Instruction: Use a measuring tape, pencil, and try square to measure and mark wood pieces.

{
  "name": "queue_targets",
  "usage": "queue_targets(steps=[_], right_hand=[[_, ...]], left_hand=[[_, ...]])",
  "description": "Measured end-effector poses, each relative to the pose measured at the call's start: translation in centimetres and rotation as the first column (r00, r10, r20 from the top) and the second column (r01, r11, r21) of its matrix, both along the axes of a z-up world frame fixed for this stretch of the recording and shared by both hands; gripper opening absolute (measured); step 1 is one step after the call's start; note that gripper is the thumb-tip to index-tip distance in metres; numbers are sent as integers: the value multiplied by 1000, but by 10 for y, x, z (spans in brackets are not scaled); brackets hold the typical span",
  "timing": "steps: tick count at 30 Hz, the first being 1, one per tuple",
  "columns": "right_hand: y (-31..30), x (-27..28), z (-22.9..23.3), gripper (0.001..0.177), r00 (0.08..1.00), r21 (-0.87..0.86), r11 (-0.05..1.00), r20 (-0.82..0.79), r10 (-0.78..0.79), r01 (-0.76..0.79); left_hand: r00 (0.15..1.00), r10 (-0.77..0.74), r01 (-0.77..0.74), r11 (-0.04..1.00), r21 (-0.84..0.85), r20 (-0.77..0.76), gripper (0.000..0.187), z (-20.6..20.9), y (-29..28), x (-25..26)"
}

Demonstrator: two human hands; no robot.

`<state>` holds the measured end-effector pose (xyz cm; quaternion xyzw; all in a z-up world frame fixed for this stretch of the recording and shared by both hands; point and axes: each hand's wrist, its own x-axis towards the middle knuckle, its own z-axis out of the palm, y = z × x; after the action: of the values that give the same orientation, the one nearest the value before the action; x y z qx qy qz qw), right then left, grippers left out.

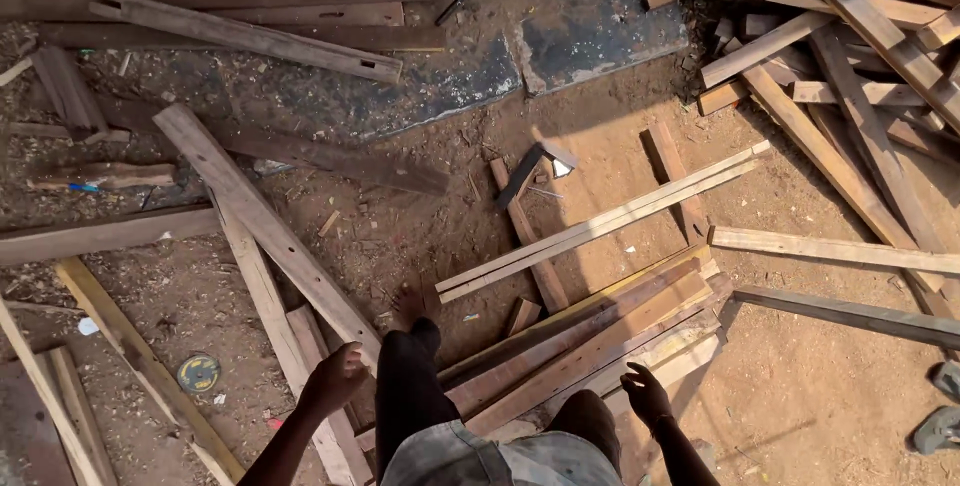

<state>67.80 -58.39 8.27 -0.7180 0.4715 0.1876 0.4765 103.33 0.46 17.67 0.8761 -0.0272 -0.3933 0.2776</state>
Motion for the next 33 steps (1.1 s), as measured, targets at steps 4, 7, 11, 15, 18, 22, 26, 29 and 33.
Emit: queue_targets(steps=[4, 7, 11, 15, 18, 22, 26, 29, 33], right_hand=[[31, 52, 48, 48, 991, -69, 998, -137, -4, -6], [48, 89, 55, 48, 990, -14, 1000, -141, 7, -9], [37, 157, 23, 46, 987, 12, 993, -109, -118, 120], [8, 239, -21, 48, 979, -11, 980, -13, -201, 201], [-43, 311, -36, 47, 977, 40, 976, -16, -212, 212], [-140, 441, -19, 43, 946, 53, 944, -24, -324, 325], [-201, 528, 112, 40, 885, 122, 885, 71, -459, 449], [-222, 564, 161, 32, 900, 194, 920, 219, -378, 339], [-196, 584, 156, 37, 953, 223, 951, 164, -253, 214]], left_hand=[[923, -361, 359, 933, -37, -137, 67, 102, -72, 108], [878, -460, 433, 881, -192, -132, 66, 123, -110, 167], [806, -563, 494, 809, -318, -181, 71, 133, -174, 242], [741, -644, 632, 765, -127, -192, 67, 137, -244, 328], [789, -515, 537, 843, -32, -334, 67, 96, -289, 393], [823, -318, 457, 863, 216, -470, 70, 19, -378, 491], [599, -790, 801, 595, 71, -135, 69, 28, -462, 538], [325, -921, 923, 358, 139, 213, 64, -9, -532, 599], [156, -968, 987, 159, -3, 198, 43, -21, -653, 657]])
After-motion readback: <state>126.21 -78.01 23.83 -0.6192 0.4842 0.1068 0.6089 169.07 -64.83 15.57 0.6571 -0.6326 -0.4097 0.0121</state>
